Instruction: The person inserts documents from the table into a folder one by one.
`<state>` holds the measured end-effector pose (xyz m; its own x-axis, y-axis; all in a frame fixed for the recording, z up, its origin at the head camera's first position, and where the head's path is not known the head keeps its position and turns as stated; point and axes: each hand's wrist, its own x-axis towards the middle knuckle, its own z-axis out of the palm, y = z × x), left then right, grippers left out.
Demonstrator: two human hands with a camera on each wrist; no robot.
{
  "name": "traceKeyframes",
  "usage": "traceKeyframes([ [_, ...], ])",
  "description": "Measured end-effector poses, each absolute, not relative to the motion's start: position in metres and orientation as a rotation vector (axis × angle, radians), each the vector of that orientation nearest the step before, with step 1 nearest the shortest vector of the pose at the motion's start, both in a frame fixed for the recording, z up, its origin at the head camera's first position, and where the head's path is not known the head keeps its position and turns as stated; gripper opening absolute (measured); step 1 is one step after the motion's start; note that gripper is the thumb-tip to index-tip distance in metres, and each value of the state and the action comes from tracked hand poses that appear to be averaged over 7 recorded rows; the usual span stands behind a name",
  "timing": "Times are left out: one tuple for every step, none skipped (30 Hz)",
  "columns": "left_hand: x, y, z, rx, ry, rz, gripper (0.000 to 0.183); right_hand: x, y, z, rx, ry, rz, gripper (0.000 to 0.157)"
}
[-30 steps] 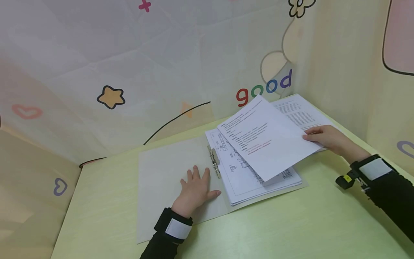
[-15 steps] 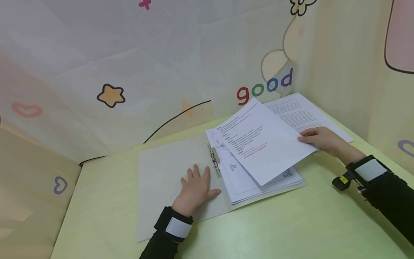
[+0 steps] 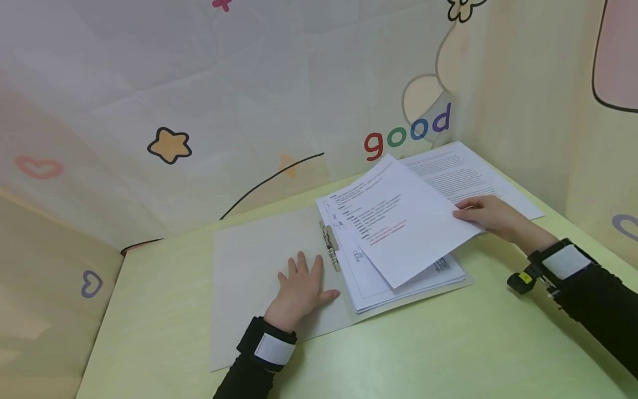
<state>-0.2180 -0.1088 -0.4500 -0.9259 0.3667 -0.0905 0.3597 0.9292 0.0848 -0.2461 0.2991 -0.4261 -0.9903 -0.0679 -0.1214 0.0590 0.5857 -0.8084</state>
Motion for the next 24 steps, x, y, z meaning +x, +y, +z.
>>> traceKeyframes([
  [-0.218,-0.109,-0.450,0.563,2.983,0.101,0.087,-0.246,0.298,-0.427,-0.001,2.653,-1.387,0.057],
  [-0.218,-0.109,-0.450,0.564,2.984,0.097,0.087,-0.246,0.298,-0.427,-0.001,2.640,-1.398,0.057],
  [-0.218,-0.109,-0.450,0.564,2.985,0.098,0.087,-0.245,0.297,-0.428,0.000,2.630,-1.405,0.057],
  [-0.218,-0.109,-0.450,0.564,2.985,0.099,0.087,-0.245,0.296,-0.429,-0.003,2.625,-1.407,0.057],
  [-0.218,-0.109,-0.450,0.564,2.984,0.099,0.087,-0.244,0.296,-0.429,-0.008,2.614,-1.414,0.057],
  [-0.217,-0.109,-0.450,0.563,2.984,0.099,0.087,-0.243,0.295,-0.430,-0.010,2.607,-1.418,0.057],
  [-0.217,-0.109,-0.450,0.563,2.984,0.101,0.087,-0.242,0.294,-0.430,-0.015,2.603,-1.420,0.057],
  [-0.217,-0.109,-0.450,0.563,2.983,0.102,0.087,-0.242,0.294,-0.431,-0.023,2.600,-1.420,0.057],
  [-0.217,-0.109,-0.450,0.563,2.983,0.104,0.087,-0.241,0.293,-0.431,-0.028,2.600,-1.420,0.058],
  [-0.217,-0.109,-0.450,0.563,2.983,0.105,0.087,-0.240,0.292,-0.431,-0.033,2.601,-1.417,0.058],
  [-0.216,-0.109,-0.450,0.564,2.983,0.105,0.087,-0.239,0.291,-0.431,-0.036,2.602,-1.413,0.058],
  [-0.216,-0.109,-0.450,0.564,2.982,0.108,0.087,-0.238,0.290,-0.431,-0.036,2.612,-1.400,0.059],
  [-0.216,-0.109,-0.450,0.566,2.982,0.108,0.087,-0.237,0.290,-0.431,-0.041,2.623,-1.385,0.059],
  [-0.216,-0.109,-0.449,0.566,2.982,0.108,0.087,-0.237,0.289,-0.431,-0.044,2.632,-1.370,0.060],
  [-0.216,-0.109,-0.449,0.568,2.981,0.106,0.087,-0.235,0.288,-0.431,-0.046,2.638,-1.359,0.060],
  [-0.217,-0.109,-0.449,0.569,2.982,0.107,0.087,-0.234,0.287,-0.430,-0.047,2.637,-1.356,0.060],
  [-0.217,-0.109,-0.450,0.571,2.982,0.106,0.087,-0.233,0.287,-0.430,-0.050,2.638,-1.350,0.060],
  [-0.217,-0.109,-0.450,0.571,2.982,0.104,0.087,-0.232,0.286,-0.430,-0.051,2.629,-1.354,0.060],
  [-0.217,-0.109,-0.450,0.573,2.982,0.102,0.087,-0.231,0.285,-0.429,-0.054,2.619,-1.359,0.060],
  [-0.217,-0.109,-0.450,0.572,2.983,0.101,0.087,-0.230,0.284,-0.429,-0.053,2.606,-1.368,0.060],
  [-0.217,-0.109,-0.450,0.572,2.983,0.103,0.087,-0.230,0.283,-0.429,-0.053,2.594,-1.376,0.060],
  [-0.218,-0.109,-0.450,0.571,2.982,0.104,0.087,-0.229,0.283,-0.428,-0.053,2.583,-1.382,0.060],
  [-0.218,-0.109,-0.450,0.570,2.981,0.105,0.087,-0.229,0.283,-0.428,-0.052,2.572,-1.387,0.060],
  [-0.218,-0.109,-0.450,0.568,2.979,0.108,0.087,-0.229,0.283,-0.428,-0.051,2.556,-1.397,0.059],
])
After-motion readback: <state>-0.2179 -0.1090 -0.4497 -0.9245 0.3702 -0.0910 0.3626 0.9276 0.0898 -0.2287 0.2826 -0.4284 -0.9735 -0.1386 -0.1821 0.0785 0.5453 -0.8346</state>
